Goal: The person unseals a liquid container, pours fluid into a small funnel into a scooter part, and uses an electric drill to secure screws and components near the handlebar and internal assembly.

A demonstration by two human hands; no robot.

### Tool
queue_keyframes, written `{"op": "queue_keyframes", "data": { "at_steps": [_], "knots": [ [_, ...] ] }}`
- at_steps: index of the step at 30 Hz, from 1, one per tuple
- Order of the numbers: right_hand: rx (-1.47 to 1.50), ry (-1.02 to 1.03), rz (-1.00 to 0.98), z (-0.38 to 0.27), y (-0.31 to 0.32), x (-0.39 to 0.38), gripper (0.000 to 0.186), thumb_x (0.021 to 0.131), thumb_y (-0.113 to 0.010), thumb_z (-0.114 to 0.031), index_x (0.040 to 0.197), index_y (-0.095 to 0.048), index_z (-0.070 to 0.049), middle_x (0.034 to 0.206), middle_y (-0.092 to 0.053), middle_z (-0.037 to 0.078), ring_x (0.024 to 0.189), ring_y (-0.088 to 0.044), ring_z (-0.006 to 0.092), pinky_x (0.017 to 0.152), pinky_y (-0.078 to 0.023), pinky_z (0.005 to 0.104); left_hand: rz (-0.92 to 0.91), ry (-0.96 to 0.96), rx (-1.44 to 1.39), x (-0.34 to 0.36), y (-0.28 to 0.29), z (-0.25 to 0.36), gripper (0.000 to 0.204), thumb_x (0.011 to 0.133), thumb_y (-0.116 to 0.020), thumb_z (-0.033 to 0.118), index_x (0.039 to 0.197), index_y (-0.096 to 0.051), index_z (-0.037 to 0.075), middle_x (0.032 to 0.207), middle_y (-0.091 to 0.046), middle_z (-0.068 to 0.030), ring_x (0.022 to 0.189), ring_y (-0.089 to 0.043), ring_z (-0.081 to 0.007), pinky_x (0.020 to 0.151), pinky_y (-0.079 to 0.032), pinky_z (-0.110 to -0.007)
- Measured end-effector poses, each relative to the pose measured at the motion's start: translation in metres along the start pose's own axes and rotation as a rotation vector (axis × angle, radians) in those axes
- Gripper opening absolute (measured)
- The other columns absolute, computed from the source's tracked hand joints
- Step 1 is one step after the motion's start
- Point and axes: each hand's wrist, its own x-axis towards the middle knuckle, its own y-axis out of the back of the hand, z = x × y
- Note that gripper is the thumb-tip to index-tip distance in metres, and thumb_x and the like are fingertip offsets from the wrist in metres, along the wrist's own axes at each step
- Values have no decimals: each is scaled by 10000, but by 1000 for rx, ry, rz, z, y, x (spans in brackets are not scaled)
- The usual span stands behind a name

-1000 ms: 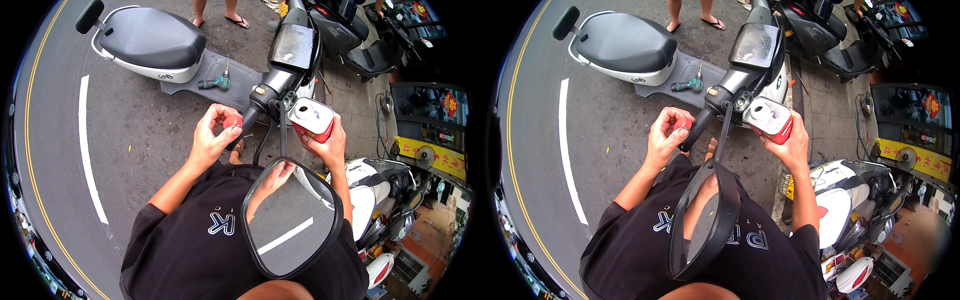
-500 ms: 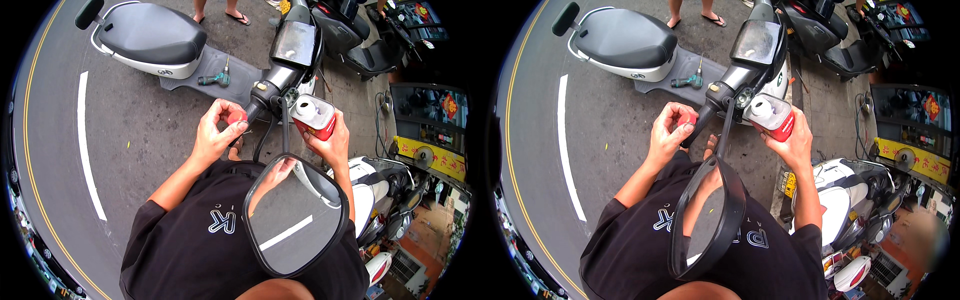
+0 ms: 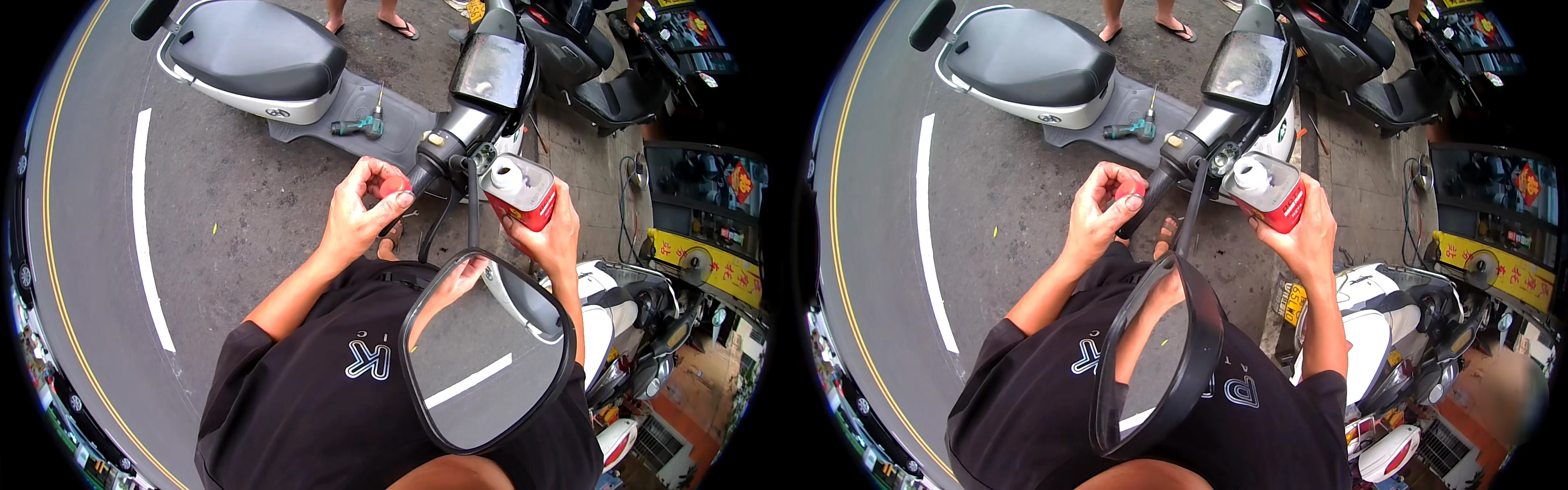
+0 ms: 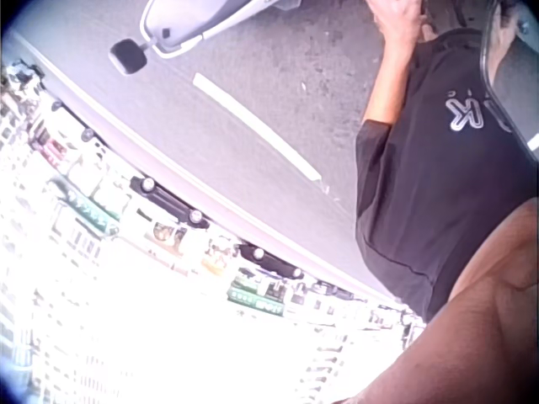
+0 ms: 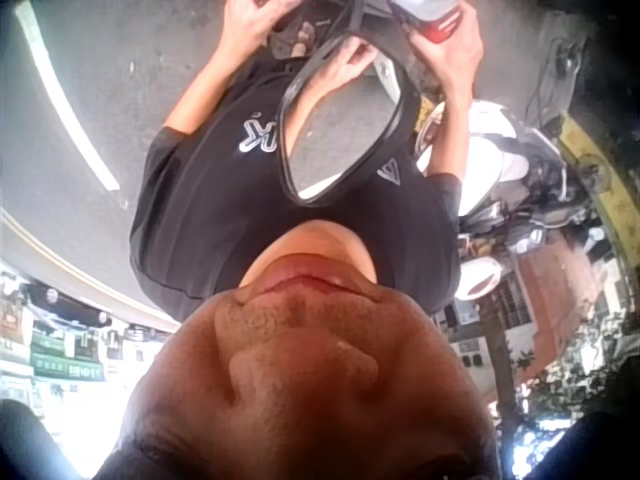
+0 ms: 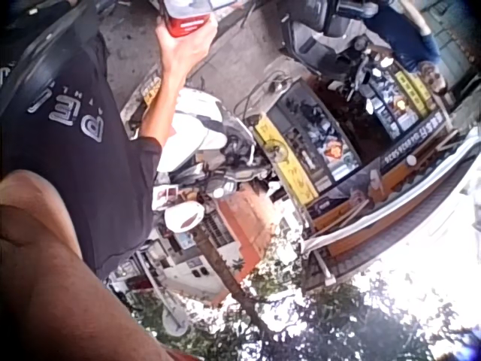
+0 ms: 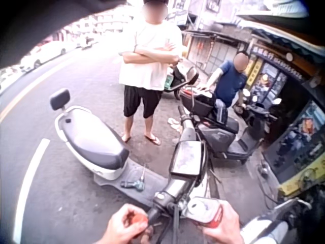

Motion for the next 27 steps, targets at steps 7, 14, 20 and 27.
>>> {"op": "queue_keyframes", "data": {
  "at_steps": [7,14,20,27],
  "knots": [
    [-33,0,-4,-5,3,1,782,589,-851,-316,1238,-505,-48,1111,-626,177,1013,-631,362,875,-501,438,-4,4,-46,1,1,-1,324,853,-742,204,1038,-547,22,1072,-619,-65,941,-550,-103,885,-446,-264],
    [-83,21,-3,-8,2,1,770,585,-857,-312,1221,-509,-51,1090,-630,169,991,-638,356,860,-507,442,65,-47,-38,2,-3,-4,354,833,-779,280,990,-589,25,889,-642,-24,802,-579,-92,764,-486,-265],
    [-85,12,-10,-8,1,1,760,590,-857,-311,1216,-509,-56,1085,-629,162,988,-638,356,848,-511,443,68,-44,-20,3,-3,-3,374,824,-782,310,989,-599,30,873,-645,-20,798,-581,-88,759,-483,-259],
    [-110,17,-14,-12,3,2,754,592,-858,-309,1210,-510,-54,1076,-626,158,990,-636,352,844,-511,443,63,-46,-3,5,-3,-5,379,819,-785,321,980,-602,32,867,-637,-15,795,-568,-87,764,-477,-258]
  ]
}}
